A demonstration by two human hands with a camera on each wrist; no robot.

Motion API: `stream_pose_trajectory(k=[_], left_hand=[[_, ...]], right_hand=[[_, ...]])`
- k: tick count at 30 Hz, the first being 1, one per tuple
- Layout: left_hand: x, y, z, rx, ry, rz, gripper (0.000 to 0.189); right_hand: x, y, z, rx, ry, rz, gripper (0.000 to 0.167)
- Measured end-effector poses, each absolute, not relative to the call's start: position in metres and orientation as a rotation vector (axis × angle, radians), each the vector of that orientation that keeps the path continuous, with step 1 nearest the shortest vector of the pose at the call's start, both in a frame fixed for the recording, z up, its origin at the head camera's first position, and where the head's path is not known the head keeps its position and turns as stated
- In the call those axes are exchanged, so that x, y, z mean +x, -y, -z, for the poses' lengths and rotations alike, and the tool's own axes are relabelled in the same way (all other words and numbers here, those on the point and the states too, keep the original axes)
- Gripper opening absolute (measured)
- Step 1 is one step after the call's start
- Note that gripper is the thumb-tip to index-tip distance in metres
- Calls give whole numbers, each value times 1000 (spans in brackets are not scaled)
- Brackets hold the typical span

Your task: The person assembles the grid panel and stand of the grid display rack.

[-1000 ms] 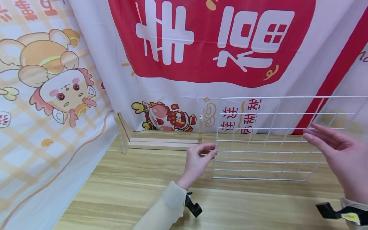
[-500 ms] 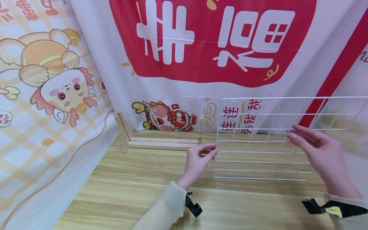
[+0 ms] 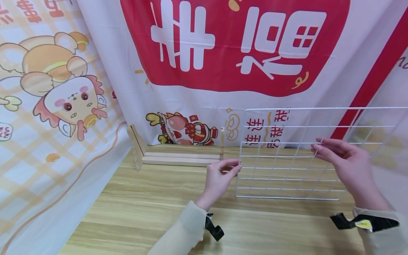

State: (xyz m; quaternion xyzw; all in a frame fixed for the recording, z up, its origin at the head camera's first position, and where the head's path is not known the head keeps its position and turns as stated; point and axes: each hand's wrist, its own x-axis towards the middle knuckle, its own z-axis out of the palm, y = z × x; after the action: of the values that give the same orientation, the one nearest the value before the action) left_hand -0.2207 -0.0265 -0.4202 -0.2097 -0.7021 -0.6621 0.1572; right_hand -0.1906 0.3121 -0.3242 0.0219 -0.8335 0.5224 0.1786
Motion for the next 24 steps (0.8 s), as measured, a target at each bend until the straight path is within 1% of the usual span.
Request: stream_pose_trajectory(k=[9, 18, 24], left_hand=[[-219, 27, 420, -597, 2020, 1904, 18], [-220, 28, 420, -613, 2023, 1897, 18], [-221, 28, 422, -619, 2031, 1900, 18]], right_hand=[[-193, -315, 323, 33, 2405, -1408, 49], [-198, -315, 324, 50, 2381, -1405, 42], [-198, -316, 323, 31, 2388, -1402, 44]])
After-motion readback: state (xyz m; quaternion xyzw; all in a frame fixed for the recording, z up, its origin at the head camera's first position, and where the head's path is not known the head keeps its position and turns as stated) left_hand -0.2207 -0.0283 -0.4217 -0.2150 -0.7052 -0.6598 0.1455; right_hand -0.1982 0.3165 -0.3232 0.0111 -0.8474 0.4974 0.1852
